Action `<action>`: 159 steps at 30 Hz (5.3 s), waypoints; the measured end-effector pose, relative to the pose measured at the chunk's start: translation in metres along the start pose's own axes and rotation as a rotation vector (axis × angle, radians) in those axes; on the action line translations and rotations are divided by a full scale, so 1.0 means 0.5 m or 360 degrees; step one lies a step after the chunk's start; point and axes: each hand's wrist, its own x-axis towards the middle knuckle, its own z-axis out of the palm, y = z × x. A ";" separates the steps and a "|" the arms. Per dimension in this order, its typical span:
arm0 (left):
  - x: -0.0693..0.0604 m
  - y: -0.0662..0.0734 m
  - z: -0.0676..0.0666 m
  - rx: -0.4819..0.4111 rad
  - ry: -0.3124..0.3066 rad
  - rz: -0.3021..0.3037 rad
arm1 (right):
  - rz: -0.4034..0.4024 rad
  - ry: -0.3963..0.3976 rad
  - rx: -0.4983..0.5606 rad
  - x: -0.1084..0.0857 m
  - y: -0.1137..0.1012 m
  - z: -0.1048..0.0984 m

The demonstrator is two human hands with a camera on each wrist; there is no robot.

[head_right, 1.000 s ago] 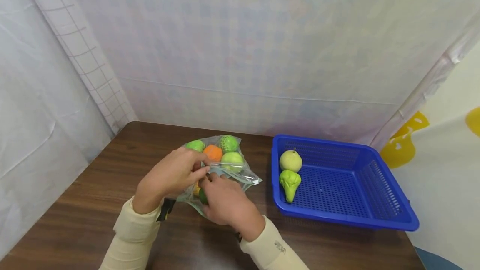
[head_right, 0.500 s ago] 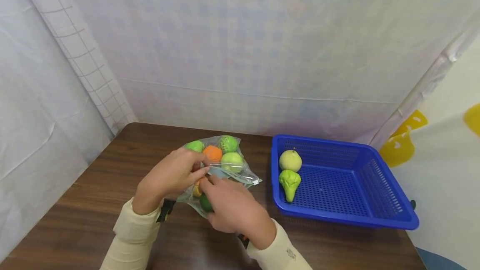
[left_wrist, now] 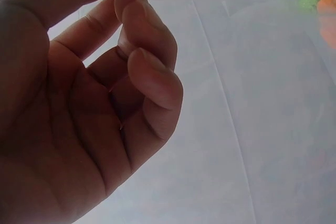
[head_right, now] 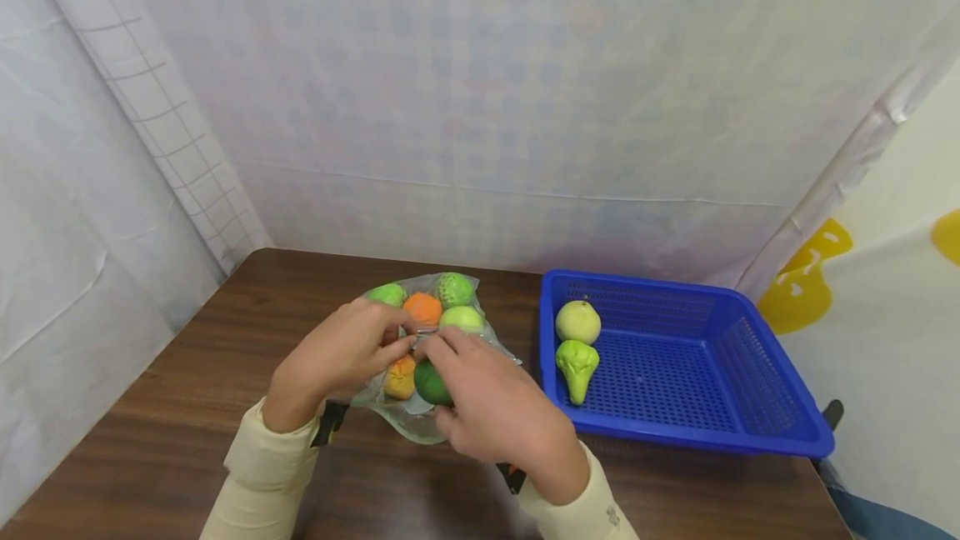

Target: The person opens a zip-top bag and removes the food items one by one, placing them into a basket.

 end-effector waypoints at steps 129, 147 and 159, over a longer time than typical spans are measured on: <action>-0.009 -0.009 0.004 -0.0059 -0.0044 -0.0026 | 0.0438 -0.0875 -0.0280 -0.050 0.282 -0.031; -0.008 -0.005 0.003 -0.0008 -0.0030 -0.0009 | 0.0338 -0.0861 -0.0177 -0.063 0.294 -0.016; -0.007 -0.003 -0.001 -0.0002 -0.0039 -0.0020 | 0.0346 -0.0862 -0.0103 -0.060 0.298 -0.031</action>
